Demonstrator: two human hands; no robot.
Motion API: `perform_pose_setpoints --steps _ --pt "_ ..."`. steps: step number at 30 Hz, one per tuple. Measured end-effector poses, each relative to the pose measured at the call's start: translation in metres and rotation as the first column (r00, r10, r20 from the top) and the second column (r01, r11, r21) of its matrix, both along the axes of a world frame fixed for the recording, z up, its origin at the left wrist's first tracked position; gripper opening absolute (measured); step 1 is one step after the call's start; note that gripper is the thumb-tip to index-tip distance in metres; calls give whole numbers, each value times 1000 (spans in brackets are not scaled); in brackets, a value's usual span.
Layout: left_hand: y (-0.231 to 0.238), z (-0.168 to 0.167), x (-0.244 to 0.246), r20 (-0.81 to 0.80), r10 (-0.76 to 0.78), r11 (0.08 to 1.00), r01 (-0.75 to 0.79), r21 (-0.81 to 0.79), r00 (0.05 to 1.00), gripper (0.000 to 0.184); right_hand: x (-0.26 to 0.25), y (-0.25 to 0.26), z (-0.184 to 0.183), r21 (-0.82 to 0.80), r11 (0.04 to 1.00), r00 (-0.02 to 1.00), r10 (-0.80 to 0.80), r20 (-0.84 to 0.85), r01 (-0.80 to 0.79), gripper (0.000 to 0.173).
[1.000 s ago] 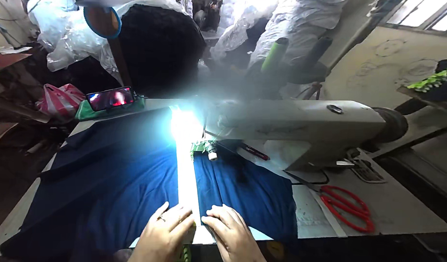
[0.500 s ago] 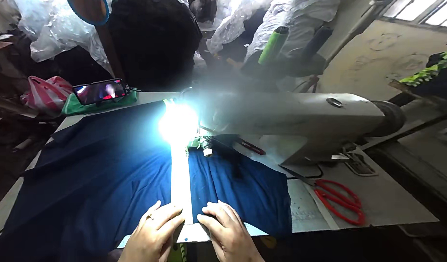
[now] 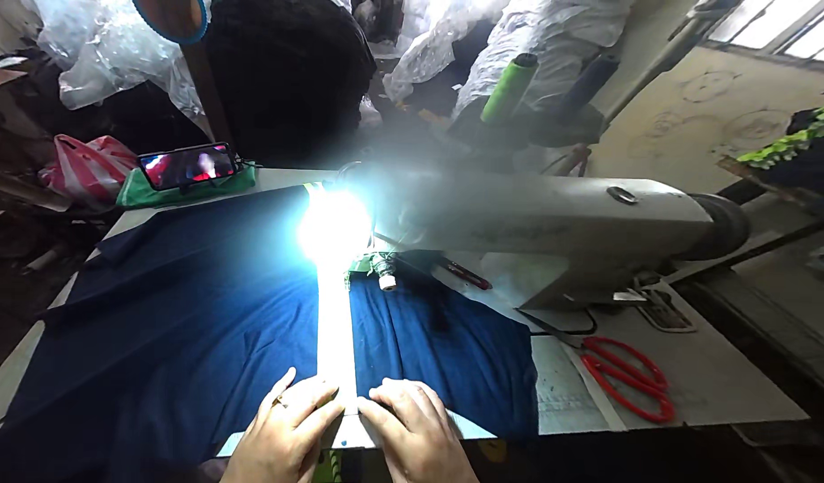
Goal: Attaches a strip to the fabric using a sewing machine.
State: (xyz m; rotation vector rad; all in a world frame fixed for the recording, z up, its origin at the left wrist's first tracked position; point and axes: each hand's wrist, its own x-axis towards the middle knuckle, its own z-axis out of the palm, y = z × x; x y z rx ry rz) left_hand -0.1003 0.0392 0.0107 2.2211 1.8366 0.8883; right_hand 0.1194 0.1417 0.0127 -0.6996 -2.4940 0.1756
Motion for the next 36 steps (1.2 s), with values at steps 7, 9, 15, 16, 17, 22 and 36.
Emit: perform_pose_setpoints --steps 7,9,15,16,17,22,36 --pt "3 8 8 -113 -30 1000 29 -4 993 32 -5 -3 9 -46 999 995 12 98 -7 28" --pt "0 11 7 -110 -50 998 46 -35 993 33 -7 -5 12 -56 998 991 9 136 -1 28" --pt "-1 12 5 -149 -83 996 81 -22 985 34 -6 -4 16 -71 997 991 28 133 -19 27" --pt "0 11 6 -148 -82 996 78 -33 986 35 -7 -3 18 -80 997 991 25 135 -14 27" --pt "2 11 6 -143 -79 996 72 -57 987 37 -8 -1 19 -80 997 989 15 144 -4 27" --pt "33 16 -6 -92 -61 988 47 -146 994 44 -30 28 28 -121 991 977 -23 213 49 32" --pt "146 26 -59 -109 -13 924 -30 -382 994 49 -74 96 24 -83 979 956 -159 247 185 33"
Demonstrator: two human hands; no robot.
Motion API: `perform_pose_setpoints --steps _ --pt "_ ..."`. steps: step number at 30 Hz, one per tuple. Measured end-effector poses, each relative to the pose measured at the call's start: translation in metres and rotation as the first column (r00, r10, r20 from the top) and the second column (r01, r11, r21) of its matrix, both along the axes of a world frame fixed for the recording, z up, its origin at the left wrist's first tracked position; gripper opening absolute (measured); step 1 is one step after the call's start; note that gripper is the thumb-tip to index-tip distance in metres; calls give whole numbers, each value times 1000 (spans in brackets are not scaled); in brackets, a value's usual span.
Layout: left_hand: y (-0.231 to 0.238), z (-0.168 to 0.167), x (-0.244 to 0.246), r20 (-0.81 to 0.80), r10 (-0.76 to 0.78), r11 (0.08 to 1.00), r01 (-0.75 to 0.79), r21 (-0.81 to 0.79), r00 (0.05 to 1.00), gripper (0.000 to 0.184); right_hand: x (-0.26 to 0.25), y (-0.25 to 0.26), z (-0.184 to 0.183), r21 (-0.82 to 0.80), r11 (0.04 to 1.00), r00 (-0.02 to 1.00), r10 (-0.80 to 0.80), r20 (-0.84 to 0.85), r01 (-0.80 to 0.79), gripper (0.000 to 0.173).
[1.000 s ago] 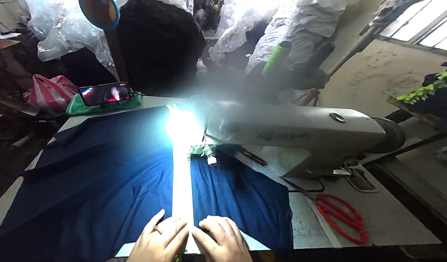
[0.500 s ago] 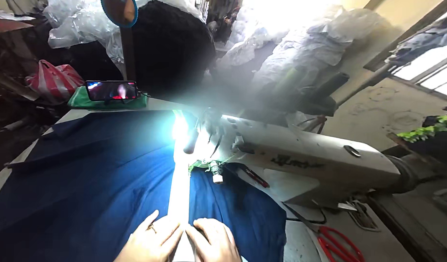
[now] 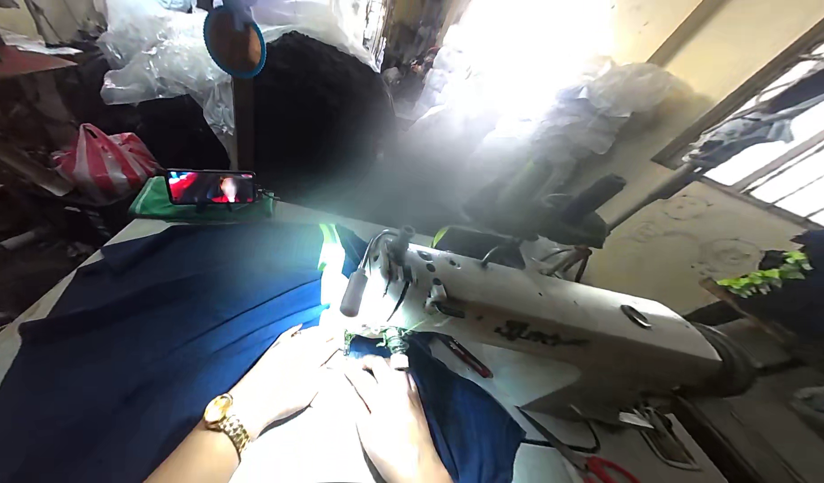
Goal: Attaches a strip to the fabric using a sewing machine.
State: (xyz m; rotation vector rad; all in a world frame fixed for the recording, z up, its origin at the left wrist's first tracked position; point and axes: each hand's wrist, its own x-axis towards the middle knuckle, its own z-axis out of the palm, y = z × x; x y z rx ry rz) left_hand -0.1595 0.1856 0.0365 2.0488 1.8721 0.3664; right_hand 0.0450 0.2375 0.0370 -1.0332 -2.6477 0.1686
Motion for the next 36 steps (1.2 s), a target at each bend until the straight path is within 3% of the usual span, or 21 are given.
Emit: perform_pose_setpoints --steps 6,9,12,14,17,19,20,21,22,24,25,27,30,33,36 --pt "-1 -6 1 -4 30 997 -29 69 1000 47 89 -10 34 85 994 946 -33 -322 64 26" --pt "-3 -3 3 36 50 997 -51 54 998 48 157 23 79 128 971 908 -136 -397 201 28" --pt "-2 -2 4 23 53 997 -54 47 998 48 218 88 128 201 893 815 -250 -522 402 33" --pt "-1 -4 4 0 58 996 -57 65 998 48 252 149 158 201 816 769 -385 -510 542 41" --pt "-2 -9 3 -17 47 993 -45 111 999 47 284 222 181 -87 706 665 -696 -272 703 53" --pt "-8 3 8 -13 85 992 -84 99 996 47 288 239 179 -199 609 596 -793 -126 768 60" --pt "-16 26 15 -1 123 992 -123 14 992 47 286 235 177 -216 603 587 -798 -140 768 59" --pt "-25 58 24 46 167 980 -161 -121 985 46 288 225 167 -203 624 587 -780 -217 754 57" --pt "-28 69 27 65 189 971 -177 -163 980 46 295 215 150 -175 661 584 -736 -343 730 56" --pt "-16 21 16 22 138 989 -139 56 990 46 317 198 94 -147 721 511 -604 -612 677 55" --pt "-10 4 10 8 112 988 -112 108 994 47 324 187 69 -158 731 476 -575 -665 664 53" --pt "-11 22 13 15 110 994 -110 -3 994 48 329 176 48 -213 730 448 -593 -669 649 52" --pt "-10 28 17 23 124 992 -124 -13 992 50 313 177 90 -284 771 385 -556 -737 570 58" --pt "-10 44 23 62 145 988 -142 -53 987 48 276 174 139 -295 695 404 -653 -640 656 61" --pt "-11 56 28 64 157 986 -152 -73 986 47 293 189 111 -268 710 384 -613 -690 651 59"
